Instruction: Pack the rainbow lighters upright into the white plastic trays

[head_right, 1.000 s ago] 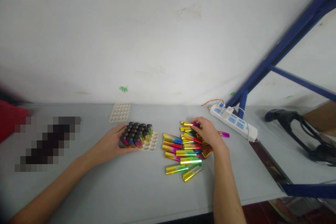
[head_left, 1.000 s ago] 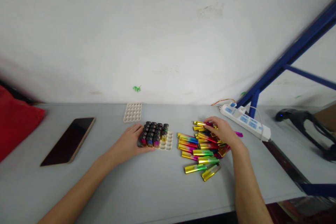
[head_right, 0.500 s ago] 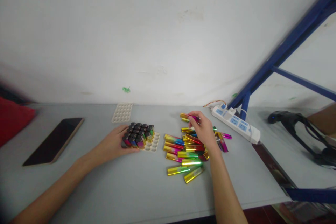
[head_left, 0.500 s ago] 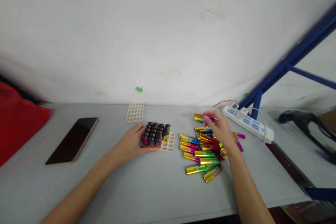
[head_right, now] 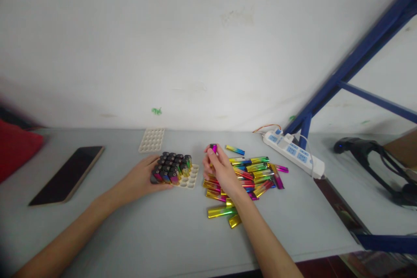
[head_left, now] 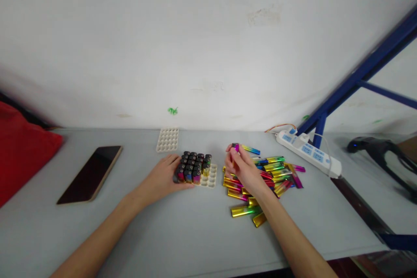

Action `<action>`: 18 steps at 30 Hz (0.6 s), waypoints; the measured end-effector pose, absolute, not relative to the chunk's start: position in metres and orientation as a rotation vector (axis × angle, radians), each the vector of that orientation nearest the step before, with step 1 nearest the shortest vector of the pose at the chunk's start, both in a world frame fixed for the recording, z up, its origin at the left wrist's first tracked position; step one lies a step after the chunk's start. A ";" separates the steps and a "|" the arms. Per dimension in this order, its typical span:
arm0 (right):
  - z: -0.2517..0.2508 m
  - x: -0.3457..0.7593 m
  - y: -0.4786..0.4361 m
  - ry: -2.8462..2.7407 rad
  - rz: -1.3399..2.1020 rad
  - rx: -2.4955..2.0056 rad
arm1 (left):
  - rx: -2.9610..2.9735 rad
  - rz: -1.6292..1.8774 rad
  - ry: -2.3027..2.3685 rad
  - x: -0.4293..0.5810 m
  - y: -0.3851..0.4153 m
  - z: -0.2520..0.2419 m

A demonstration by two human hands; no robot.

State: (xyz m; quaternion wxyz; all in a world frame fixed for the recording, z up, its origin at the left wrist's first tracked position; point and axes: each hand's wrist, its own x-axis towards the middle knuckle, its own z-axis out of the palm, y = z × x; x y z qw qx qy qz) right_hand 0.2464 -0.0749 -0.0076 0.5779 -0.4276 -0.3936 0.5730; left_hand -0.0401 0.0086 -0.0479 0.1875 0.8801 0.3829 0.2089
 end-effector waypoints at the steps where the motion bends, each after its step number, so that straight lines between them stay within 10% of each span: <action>1: -0.008 0.243 -0.076 -0.942 1.362 -1.019 | 2.473 0.579 1.080 -0.040 0.009 -0.048; 18: -0.028 0.227 -0.079 -1.285 0.865 -1.508 | 2.493 0.586 1.044 -0.040 0.009 -0.047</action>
